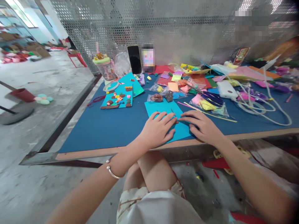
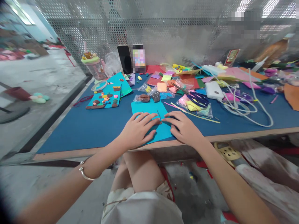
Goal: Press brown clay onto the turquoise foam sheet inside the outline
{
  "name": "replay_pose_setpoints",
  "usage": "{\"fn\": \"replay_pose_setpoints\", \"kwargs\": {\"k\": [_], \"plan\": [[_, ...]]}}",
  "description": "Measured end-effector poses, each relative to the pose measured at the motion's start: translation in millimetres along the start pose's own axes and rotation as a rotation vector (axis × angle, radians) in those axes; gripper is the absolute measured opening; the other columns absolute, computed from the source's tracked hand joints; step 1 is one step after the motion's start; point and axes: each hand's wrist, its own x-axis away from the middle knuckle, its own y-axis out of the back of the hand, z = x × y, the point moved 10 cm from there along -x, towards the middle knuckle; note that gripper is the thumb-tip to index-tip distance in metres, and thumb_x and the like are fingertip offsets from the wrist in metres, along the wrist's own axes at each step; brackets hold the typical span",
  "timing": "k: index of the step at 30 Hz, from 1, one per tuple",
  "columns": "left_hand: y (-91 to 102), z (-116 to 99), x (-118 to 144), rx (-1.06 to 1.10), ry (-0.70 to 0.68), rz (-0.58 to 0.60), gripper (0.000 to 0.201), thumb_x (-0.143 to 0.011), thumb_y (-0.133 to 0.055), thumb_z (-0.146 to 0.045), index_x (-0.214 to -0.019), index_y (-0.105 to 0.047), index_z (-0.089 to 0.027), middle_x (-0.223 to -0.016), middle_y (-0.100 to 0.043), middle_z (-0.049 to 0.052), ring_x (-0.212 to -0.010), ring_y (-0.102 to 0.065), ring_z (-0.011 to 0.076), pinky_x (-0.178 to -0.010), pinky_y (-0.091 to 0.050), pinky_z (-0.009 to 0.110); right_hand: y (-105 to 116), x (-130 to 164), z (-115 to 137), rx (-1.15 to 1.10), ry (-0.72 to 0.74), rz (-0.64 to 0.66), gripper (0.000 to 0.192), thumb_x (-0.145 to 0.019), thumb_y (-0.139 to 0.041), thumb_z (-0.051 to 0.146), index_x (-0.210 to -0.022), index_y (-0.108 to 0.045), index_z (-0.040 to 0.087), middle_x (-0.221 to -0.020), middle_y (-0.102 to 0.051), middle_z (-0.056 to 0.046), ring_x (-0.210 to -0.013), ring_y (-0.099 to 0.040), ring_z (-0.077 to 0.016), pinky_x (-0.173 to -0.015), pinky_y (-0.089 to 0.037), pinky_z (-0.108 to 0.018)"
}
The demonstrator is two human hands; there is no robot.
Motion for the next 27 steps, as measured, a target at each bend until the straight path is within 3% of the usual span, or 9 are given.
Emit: {"fn": "replay_pose_setpoints", "kwargs": {"k": [5, 13, 18, 22, 27], "plan": [[3.9, 13, 4, 0.039, 0.109, -0.050, 0.029, -0.093, -0.041, -0.024, -0.112, -0.063, -0.019, -0.128, -0.058, 0.007, -0.115, -0.051, 0.0256, -0.094, -0.040, 0.041, -4, 1, 5, 0.029, 0.028, 0.038, 0.041, -0.085, -0.043, 0.012, -0.117, -0.066, 0.024, -0.120, -0.061, -0.011, -0.116, -0.053, -0.0280, -0.098, -0.046, -0.052], [-1.7, 12, 5, 0.060, 0.091, -0.004, 0.034, -0.089, -0.044, -0.022, -0.117, -0.063, -0.025, -0.127, -0.058, 0.005, -0.115, -0.051, 0.0279, -0.094, -0.039, 0.045, -8, -4, 11, 0.136, 0.072, 0.080, 0.041, -0.088, -0.042, 0.013, -0.124, -0.061, 0.015, -0.126, -0.056, -0.015, -0.121, -0.047, -0.0290, -0.102, -0.043, -0.051], [-4.3, 14, 9, 0.084, 0.146, 0.016, 0.037, -0.089, -0.042, -0.024, -0.120, -0.062, -0.022, -0.131, -0.056, 0.006, -0.121, -0.047, 0.0296, -0.098, -0.038, 0.046, -18, -11, 16, 0.191, 0.126, 0.170, 0.041, -0.090, -0.043, 0.018, -0.128, -0.059, 0.020, -0.135, -0.052, -0.012, -0.127, -0.040, -0.0301, -0.105, -0.039, -0.052], [-4.0, 14, 13, 0.092, 0.175, 0.031, 0.042, -0.090, -0.040, -0.027, -0.128, -0.057, -0.021, -0.139, -0.051, 0.005, -0.126, -0.043, 0.0303, -0.102, -0.036, 0.048, -21, -12, 14, 0.208, 0.104, 0.182, 0.041, -0.091, -0.041, 0.018, -0.129, -0.059, 0.019, -0.135, -0.052, -0.013, -0.126, -0.041, -0.0299, -0.104, -0.039, -0.052], [-0.3, 16, 15, 0.049, 0.196, 0.008, 0.040, -0.091, -0.040, -0.028, -0.124, -0.060, -0.019, -0.143, -0.048, 0.003, -0.128, -0.041, 0.0303, -0.108, -0.030, 0.050, -21, -9, 14, 0.196, 0.096, 0.186, 0.043, -0.091, -0.041, 0.021, -0.131, -0.056, 0.021, -0.137, -0.050, -0.012, -0.128, -0.040, -0.0299, -0.105, -0.038, -0.052]]}}
